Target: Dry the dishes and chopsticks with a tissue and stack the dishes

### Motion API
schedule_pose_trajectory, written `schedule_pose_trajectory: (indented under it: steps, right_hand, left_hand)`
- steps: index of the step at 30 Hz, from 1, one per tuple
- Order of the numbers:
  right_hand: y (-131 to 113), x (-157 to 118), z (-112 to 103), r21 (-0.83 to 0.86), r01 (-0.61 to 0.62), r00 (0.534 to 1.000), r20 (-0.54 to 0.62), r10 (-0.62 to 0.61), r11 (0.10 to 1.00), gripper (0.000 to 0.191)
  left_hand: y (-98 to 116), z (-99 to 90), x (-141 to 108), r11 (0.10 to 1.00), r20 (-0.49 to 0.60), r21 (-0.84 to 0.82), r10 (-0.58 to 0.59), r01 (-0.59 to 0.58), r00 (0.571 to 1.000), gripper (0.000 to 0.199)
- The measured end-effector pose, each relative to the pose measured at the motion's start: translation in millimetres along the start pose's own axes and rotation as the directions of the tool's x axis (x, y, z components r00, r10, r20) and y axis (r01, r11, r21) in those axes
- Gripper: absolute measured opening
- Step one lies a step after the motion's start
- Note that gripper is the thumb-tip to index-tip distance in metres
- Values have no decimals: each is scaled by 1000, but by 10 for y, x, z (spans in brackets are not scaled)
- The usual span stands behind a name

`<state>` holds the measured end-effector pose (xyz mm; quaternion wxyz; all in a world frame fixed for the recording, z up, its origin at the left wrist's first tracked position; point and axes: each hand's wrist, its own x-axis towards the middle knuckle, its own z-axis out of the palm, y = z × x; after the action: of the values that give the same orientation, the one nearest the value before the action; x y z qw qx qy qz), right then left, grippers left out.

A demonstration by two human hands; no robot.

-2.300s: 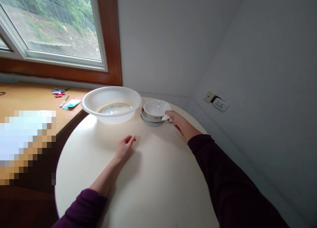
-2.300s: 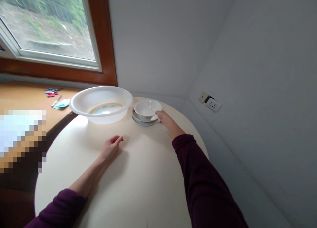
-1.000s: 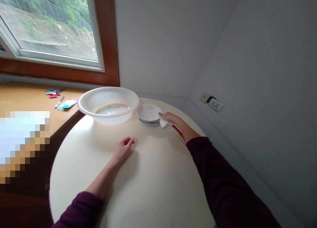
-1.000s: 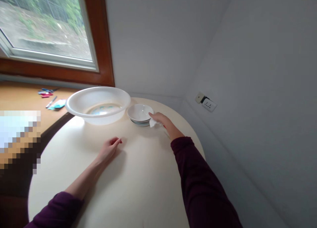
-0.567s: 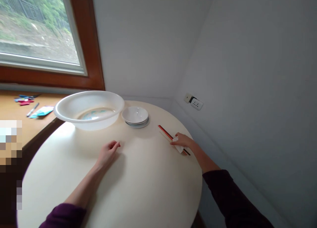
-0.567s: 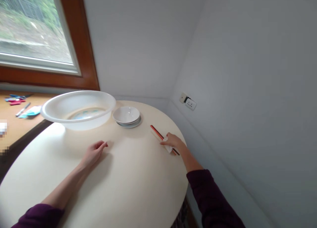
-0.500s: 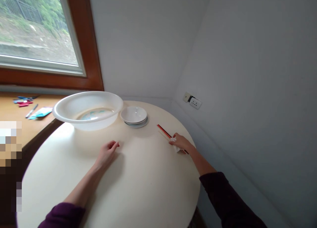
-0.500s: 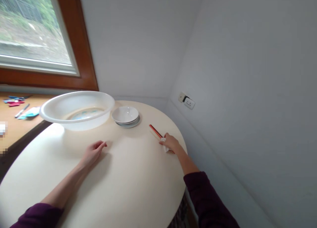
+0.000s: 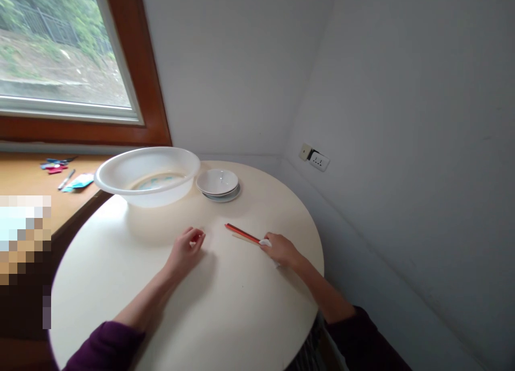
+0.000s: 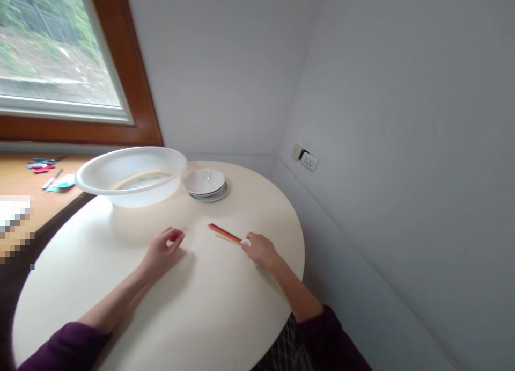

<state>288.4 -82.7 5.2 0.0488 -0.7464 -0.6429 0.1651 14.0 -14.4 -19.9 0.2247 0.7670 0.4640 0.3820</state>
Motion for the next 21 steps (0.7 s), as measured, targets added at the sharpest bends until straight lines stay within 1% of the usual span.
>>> schedule_pose_trajectory:
  steps: [1,3,4,5,6,8,10,12,14,16,18,21]
  right_hand:
    - [-101,-35,35,-2,43,999,5,-43,999,23]
    - [-322,-60,109,-23,162,987,12,-162,987,24]
    - [-438,-47,147,-41,217,976,11,-217,975,24]
    - [-554,-17,186,-62,266,964,11,-266,962,24]
    - [-667,29,225,-85,309,951,1,-310,947,25]
    - [-875,149,305,-119,370,926,-34,-376,921,24]
    - [-1036,270,388,-130,395,912,-68,-405,909,26]
    - [-1132,353,473,-122,425,890,-123,-438,897,26]
    - [-1156,387,547,-98,470,856,-192,-480,877,25]
    - [-1112,394,588,-65,490,833,-257,-490,869,23]
    - [-1017,416,572,-30,457,840,-316,-442,889,23]
    - [-827,548,437,39,329,874,-391,-288,944,25]
  left_hand:
    - [48,18,-33,996,30,27,87,-88,996,27]
    - [109,63,-97,965,118,92,234,-246,965,29]
    - [114,89,-127,945,165,134,275,-298,947,33]
    - [101,114,-155,927,207,184,290,-328,934,38]
    - [71,135,-178,910,242,238,283,-339,928,41]
    - [-27,155,-206,884,283,342,226,-319,932,43]
    - [-142,131,-202,868,268,418,164,-268,949,37]
    - [-241,65,-170,867,218,444,139,-225,966,32]
    - [-305,-14,-128,879,161,435,138,-196,977,29]
    - [-331,-73,-97,892,118,415,143,-180,983,26]
    - [-333,-96,-85,901,87,397,151,-174,985,25]
    - [-322,-84,-91,911,64,372,166,-178,984,25]
